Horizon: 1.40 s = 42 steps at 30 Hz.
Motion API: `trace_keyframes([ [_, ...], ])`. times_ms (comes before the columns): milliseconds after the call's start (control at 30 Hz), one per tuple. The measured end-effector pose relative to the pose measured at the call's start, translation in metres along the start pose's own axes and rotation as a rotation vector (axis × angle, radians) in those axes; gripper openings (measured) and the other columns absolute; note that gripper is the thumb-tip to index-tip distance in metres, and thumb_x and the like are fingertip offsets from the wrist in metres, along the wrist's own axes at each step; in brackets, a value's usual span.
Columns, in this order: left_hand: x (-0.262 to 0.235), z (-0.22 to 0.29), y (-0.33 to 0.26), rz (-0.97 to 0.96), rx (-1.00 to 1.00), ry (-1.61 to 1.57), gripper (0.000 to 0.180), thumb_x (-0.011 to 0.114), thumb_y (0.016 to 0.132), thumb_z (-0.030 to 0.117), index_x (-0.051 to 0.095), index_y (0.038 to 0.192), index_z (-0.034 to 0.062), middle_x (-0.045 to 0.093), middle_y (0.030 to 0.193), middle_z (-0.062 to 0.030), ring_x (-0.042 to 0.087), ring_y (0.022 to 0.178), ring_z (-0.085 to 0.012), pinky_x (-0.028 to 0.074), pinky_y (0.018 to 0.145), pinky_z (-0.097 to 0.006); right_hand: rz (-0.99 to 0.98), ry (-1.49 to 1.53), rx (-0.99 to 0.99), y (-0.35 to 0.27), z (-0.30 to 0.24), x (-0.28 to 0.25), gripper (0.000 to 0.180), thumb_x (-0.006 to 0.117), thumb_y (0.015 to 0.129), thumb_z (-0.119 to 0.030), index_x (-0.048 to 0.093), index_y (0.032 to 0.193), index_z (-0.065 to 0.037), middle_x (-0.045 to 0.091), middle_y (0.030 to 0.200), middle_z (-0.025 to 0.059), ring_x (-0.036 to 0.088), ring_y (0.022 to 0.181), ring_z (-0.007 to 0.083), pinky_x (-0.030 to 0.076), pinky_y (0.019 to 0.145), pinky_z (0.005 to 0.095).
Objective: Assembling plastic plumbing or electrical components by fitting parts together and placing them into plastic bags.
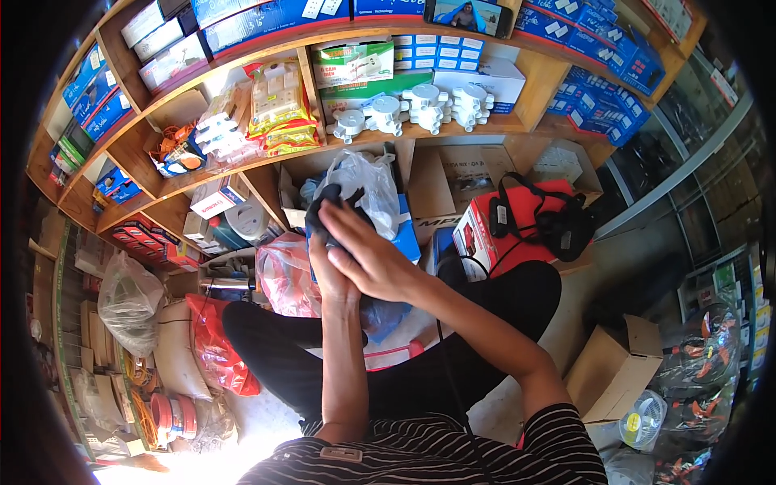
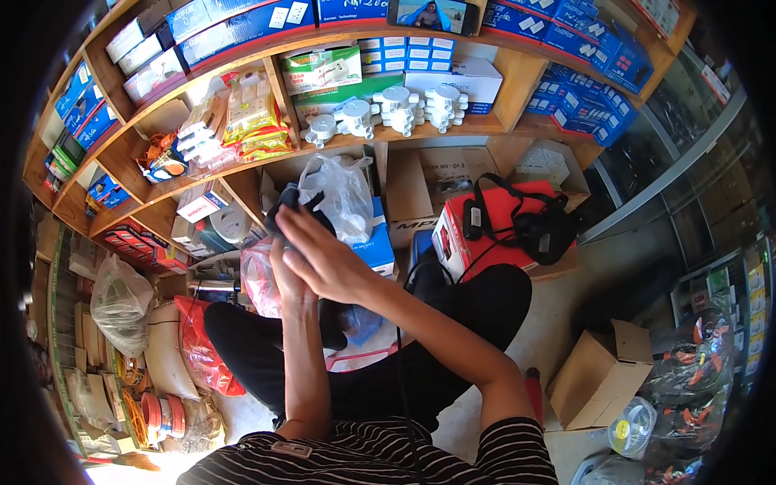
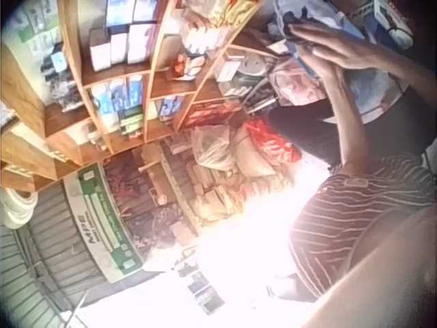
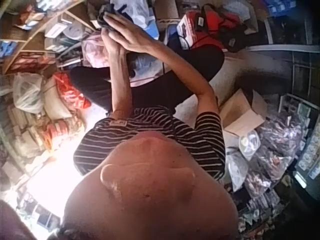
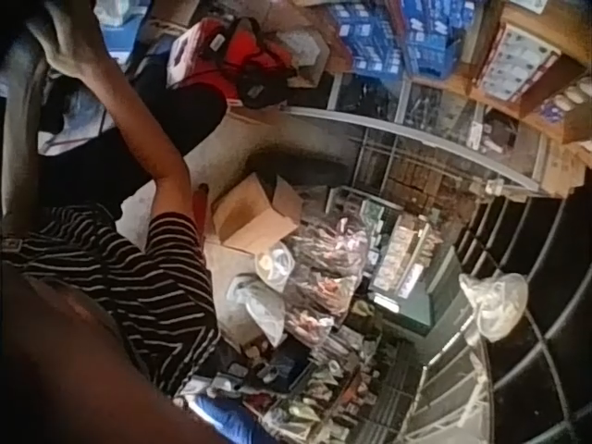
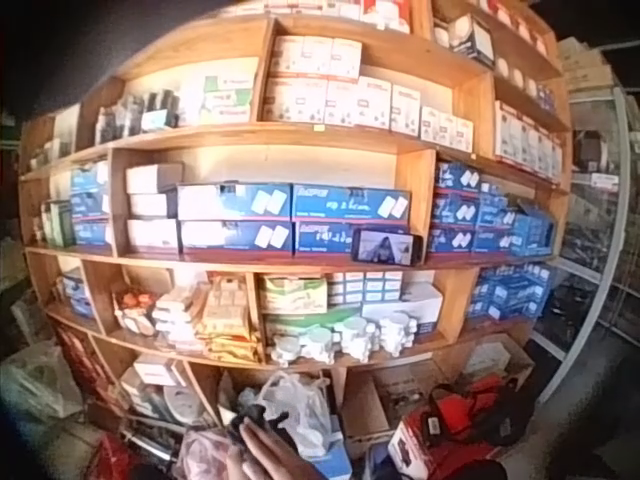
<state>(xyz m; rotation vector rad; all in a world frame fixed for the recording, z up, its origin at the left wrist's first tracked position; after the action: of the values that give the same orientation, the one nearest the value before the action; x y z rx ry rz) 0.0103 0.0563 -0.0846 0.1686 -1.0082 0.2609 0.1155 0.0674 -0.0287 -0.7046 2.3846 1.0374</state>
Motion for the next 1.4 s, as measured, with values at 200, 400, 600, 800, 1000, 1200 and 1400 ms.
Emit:
trace_keyframes([
  [200, 0.022, 0.008, 0.001, 0.010, -0.092, -0.127, 0.046, 0.036, 0.110, 0.033, 0.050, 0.145, 0.0061, 0.060, 0.139, -0.0096, 0.056, 0.129, -0.0249, 0.042, 0.113, -0.040, 0.115, -0.001, -0.014, 0.015, 0.018, -0.016, 0.052, 0.049, 0.108, -0.024, 0.040, 0.152, 0.001, 0.047, 0.153, 0.0209, 0.039, 0.146, 0.0400, 0.032, 0.119, 0.0435],
  [400, 0.047, 0.021, -0.006, -0.005, -0.038, -0.092, 0.042, 0.049, 0.106, 0.034, 0.059, 0.131, 0.0024, 0.066, 0.128, -0.0105, 0.061, 0.121, -0.0217, 0.044, 0.109, -0.038, 0.028, -0.073, -0.008, 0.004, 0.013, -0.018, 0.064, 0.052, 0.106, -0.025, 0.026, 0.158, 0.002, 0.028, 0.162, 0.0259, 0.025, 0.151, 0.0458, 0.029, 0.121, 0.0479],
  [600, 0.038, 0.025, -0.006, -0.075, -0.019, -0.002, 0.041, 0.062, 0.094, 0.010, 0.055, 0.134, 0.0029, 0.065, 0.124, -0.0096, 0.065, 0.112, -0.0190, 0.052, 0.099, -0.034, -0.048, 0.220, 0.057, 0.008, -0.001, -0.040, 0.072, 0.063, 0.099, -0.015, 0.027, 0.160, -0.003, 0.036, 0.161, 0.0202, 0.032, 0.152, 0.0316, 0.025, 0.123, 0.0429],
  [800, 0.015, 0.019, 0.005, 0.012, -0.104, -0.158, 0.041, 0.054, 0.097, 0.023, 0.063, 0.129, -0.0016, 0.068, 0.130, -0.0149, 0.065, 0.121, -0.0293, 0.045, 0.109, -0.042, 0.350, 0.060, -0.044, 0.005, -0.113, -0.148, 0.021, 0.063, 0.097, -0.009, 0.072, 0.112, 0.002, 0.074, 0.110, 0.0170, 0.072, 0.100, 0.0262, 0.052, 0.098, 0.0431],
  [1000, 0.011, 0.022, 0.010, 0.073, -0.104, -0.168, 0.033, 0.060, 0.093, 0.020, 0.068, 0.120, 0.0013, 0.073, 0.118, -0.0109, 0.069, 0.111, -0.0238, 0.050, 0.098, -0.034, 0.220, 0.113, -0.782, -0.042, -0.241, -0.216, 0.029, 0.057, 0.101, -0.021, 0.066, 0.129, -0.020, 0.057, 0.071, -0.0021, 0.054, 0.061, 0.0057, 0.048, 0.060, 0.0170],
  [1200, -0.005, 0.015, 0.012, 0.267, 0.120, 0.197, 0.022, 0.062, 0.093, 0.021, 0.070, 0.106, 0.0061, 0.074, 0.098, -0.0037, 0.067, 0.076, -0.0151, 0.044, 0.060, -0.025, 0.245, 0.537, -1.114, -0.035, -0.214, -0.191, 0.018, 0.055, 0.092, -0.005, 0.064, 0.076, -0.008, 0.050, 0.059, -0.0020, 0.049, 0.049, 0.0082, 0.042, 0.047, 0.0212],
  [1400, -0.027, 0.011, 0.018, 0.301, 0.080, 0.206, 0.023, 0.057, 0.095, 0.016, 0.067, 0.111, 0.0024, 0.069, 0.102, -0.0062, 0.061, 0.081, -0.0170, 0.042, 0.070, -0.029, 0.356, 0.623, -1.101, -0.037, -0.216, -0.180, 0.024, 0.053, 0.087, 0.002, 0.056, 0.065, -0.007, 0.052, 0.058, -0.0009, 0.051, 0.048, 0.0100, 0.043, 0.045, 0.0232],
])
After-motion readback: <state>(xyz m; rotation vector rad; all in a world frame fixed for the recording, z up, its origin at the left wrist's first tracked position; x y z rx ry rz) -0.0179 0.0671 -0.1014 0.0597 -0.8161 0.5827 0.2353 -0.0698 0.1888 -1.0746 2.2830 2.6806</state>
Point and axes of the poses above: each hand's wrist, its own y-axis towards the middle knuckle, its own x-axis out of the palm, z = x × y, the point moved 1 cm from there along y, towards the middle knuckle
